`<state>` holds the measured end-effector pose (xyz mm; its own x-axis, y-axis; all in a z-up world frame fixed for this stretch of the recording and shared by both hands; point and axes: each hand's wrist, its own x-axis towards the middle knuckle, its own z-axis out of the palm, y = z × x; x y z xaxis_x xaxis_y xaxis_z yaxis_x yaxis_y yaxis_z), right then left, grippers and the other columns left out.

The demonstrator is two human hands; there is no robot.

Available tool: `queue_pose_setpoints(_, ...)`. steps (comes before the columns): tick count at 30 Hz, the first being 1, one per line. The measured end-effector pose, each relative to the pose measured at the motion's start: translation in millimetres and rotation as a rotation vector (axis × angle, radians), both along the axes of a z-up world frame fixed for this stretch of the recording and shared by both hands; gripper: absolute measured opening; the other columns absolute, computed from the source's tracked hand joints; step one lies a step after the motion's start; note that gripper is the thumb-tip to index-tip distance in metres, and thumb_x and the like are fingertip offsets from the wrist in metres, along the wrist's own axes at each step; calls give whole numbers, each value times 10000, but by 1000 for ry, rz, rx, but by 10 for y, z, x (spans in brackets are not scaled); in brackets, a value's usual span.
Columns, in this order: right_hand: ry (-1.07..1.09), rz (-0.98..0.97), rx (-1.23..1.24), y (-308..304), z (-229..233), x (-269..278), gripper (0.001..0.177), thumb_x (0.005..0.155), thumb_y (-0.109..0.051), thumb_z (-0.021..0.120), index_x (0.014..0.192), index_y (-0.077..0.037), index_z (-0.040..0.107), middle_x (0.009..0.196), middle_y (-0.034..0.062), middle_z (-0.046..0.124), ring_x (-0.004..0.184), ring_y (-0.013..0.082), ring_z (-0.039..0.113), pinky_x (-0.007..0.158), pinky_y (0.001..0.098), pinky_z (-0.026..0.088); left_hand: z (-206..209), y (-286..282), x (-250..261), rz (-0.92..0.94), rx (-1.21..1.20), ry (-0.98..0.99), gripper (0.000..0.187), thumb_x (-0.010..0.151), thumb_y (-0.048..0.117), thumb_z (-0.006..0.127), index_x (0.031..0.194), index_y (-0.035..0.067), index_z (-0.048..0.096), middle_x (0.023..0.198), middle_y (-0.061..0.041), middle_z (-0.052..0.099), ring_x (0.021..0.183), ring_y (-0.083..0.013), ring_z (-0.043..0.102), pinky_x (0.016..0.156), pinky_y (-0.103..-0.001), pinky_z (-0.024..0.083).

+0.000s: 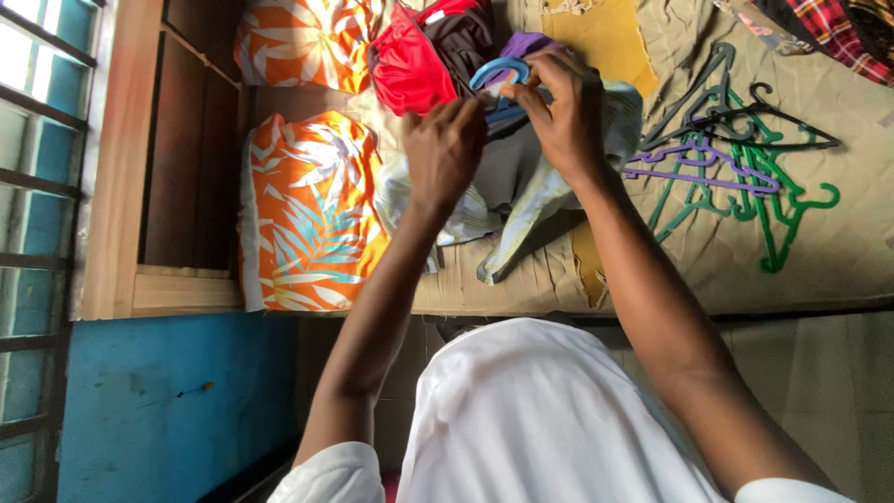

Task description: Hanging various shirts and clothes onto plastic hangers on a bed.

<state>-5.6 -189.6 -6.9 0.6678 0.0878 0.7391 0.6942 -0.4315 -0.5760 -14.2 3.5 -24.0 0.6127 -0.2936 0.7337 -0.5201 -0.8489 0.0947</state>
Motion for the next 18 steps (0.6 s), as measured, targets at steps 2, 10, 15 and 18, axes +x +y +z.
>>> queue_pose_setpoints(2, 3, 2, 7, -3, 30, -11, 220, 1063, -186, 778, 1021, 11, 688, 895, 128, 668, 827, 261, 647, 715, 366, 465, 103, -56, -19, 13, -26, 104, 306, 886, 179, 732, 1188, 209, 695, 947, -18, 676, 869, -204, 688, 690, -416, 448)
queue_pose_setpoints(10, 41, 74, 101, -91, 73, 15, 235, 1086, -176, 792, 1023, 24, 686, 864, 111, 679, 776, 204, 659, 717, 330, 492, 309, -99, -39, -182, -150, 225, 484, 876, 191, 761, 1346, 181, 644, 1118, -91, 596, 954, -267, 647, 686, -383, 506)
queue_pose_setpoints(15, 16, 66, 103, -154, 21, 85, 207, 1077, -132, 826, 1038, 18, 689, 886, 109, 686, 793, 182, 644, 735, 311, 490, 217, -244, 270, -64, 13, 163, 423, 908, 336, 769, 1299, 234, 644, 1200, 22, 655, 1101, -228, 570, 771, -450, 385)
queue_pose_setpoints(18, -25, 128, 209, -206, 78, 40, 251, 1034, -115, 848, 1129, -2, 645, 976, 90, 710, 871, 201, 679, 784, 322, 527, 283, -327, 296, -71, 73, 155, 437, 894, 316, 732, 1316, 245, 644, 1211, 59, 671, 1101, -212, 593, 748, -451, 399)
